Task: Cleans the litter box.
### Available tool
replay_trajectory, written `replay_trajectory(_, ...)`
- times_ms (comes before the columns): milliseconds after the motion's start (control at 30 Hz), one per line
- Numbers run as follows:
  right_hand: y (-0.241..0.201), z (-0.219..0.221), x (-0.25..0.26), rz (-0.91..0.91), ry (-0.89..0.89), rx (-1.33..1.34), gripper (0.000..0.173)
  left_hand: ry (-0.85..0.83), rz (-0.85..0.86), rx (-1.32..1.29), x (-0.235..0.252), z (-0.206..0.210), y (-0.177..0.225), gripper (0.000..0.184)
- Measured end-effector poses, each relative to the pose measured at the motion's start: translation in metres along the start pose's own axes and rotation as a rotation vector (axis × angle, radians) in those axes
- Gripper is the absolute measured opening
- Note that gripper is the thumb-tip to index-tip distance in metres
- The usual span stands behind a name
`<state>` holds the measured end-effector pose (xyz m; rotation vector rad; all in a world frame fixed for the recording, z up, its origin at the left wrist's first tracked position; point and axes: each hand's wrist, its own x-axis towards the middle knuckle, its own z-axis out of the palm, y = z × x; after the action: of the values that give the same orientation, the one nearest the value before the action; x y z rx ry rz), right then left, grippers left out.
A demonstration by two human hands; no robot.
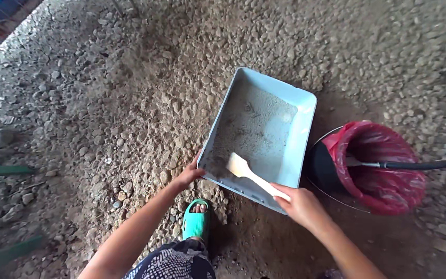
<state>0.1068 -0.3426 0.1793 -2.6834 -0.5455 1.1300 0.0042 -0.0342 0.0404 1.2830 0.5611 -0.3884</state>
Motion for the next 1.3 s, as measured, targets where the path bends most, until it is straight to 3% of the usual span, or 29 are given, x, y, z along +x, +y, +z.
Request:
replay_trajectory(167,0.035,0.045,-0.007,0.109,-0.031,0.040,0.047,-0.066,-0.015,0.021,0.013,0.025,-0.038,0.099)
replay_trajectory(300,0.002,0.088,0.037,0.130,0.038,-0.114,0.051,-0.055,-0.028,0.047,0.004,0.058,-0.049,0.102)
replay_trajectory(400,-0.044,0.053,0.091,0.220,0.105,-0.029,0.049,-0.068,-0.036,0.153,-0.002,0.079,-0.074,0.097)
replay_trajectory(500,-0.059,0.018,0.125,0.261,0.171,-0.030,0.045,-0.090,-0.088,0.203,-0.004,0.085,-0.080,0.098)
replay_trajectory(600,-0.047,0.012,0.081,0.189,0.184,-0.109,0.044,0.079,-0.036,0.072,0.021,0.068,-0.049,0.097)
replay_trajectory(667,-0.028,0.041,0.039,0.129,0.222,-0.200,0.048,0.112,0.023,0.130,0.054,0.050,-0.024,0.097)
replay_trajectory(733,-0.019,0.061,0.027,0.174,0.121,-0.243,0.050,0.096,0.014,0.232,0.085,0.042,0.003,0.099)
replay_trajectory(867,-0.048,0.031,0.093,0.241,0.054,-0.190,0.056,0.088,-0.102,0.547,0.110,0.052,0.028,0.094)
replay_trajectory(967,-0.076,-0.021,0.160,0.239,0.182,-0.110,0.046,0.076,-0.078,0.518,0.112,0.047,0.015,0.093)
replay_trajectory(1067,-0.084,-0.041,0.200,0.243,0.248,-0.075,0.043,0.058,-0.079,0.526,0.107,0.048,0.013,0.090)
replay_trajectory(1133,-0.083,-0.031,0.184,0.204,0.200,-0.099,0.044,0.031,-0.091,0.528,0.107,0.048,0.013,0.092)
replay_trajectory(1300,-0.059,0.049,0.080,0.137,0.019,-0.308,0.058,0.005,-0.150,0.436,0.119,0.040,0.022,0.112)
